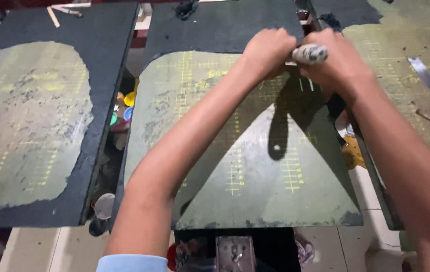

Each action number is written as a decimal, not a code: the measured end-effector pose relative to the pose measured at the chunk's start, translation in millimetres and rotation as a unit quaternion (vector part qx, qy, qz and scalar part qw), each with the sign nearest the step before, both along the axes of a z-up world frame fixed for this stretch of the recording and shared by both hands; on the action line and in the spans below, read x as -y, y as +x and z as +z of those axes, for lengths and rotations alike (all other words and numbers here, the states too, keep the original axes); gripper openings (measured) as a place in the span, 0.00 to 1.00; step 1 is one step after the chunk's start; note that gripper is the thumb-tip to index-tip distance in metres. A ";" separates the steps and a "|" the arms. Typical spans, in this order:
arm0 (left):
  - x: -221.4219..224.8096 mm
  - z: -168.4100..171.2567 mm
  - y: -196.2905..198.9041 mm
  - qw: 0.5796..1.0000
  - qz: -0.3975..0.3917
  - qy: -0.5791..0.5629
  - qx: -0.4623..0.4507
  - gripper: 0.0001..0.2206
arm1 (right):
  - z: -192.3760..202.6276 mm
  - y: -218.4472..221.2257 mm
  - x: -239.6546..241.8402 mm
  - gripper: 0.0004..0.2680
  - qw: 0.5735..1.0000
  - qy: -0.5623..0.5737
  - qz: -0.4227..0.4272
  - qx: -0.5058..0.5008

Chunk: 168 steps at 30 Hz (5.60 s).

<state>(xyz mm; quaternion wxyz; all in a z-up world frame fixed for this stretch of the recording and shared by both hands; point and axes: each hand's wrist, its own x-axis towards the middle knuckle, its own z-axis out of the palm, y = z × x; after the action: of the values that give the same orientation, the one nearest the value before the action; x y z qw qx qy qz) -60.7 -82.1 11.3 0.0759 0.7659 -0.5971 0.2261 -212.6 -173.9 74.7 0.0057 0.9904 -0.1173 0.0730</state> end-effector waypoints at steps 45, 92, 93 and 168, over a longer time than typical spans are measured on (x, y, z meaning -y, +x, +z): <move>47.0 -45.7 0.5 0.996 -0.033 -0.078 -0.002 0.06 | -80.6 2.2 81.1 0.01 0.977 -0.131 0.088 0.142; 18.7 1.3 -22.4 0.997 0.006 0.012 -0.075 0.10 | -70.0 -1.3 71.7 0.06 0.989 0.045 -0.065 0.122; 20.8 -5.8 -19.3 0.997 0.003 0.016 -0.076 0.09 | -74.2 1.4 70.6 0.04 0.991 0.046 -0.065 0.110; 13.1 -33.3 34.9 0.997 0.033 -0.047 -0.054 0.11 | -90.1 42.7 59.8 0.05 0.979 -0.083 0.012 0.187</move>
<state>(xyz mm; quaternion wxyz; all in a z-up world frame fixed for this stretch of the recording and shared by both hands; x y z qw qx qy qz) -25.8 -95.2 -22.0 0.1361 0.7918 -0.5554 0.2144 -169.9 -233.7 -15.4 0.0646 0.9567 -0.0982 0.2664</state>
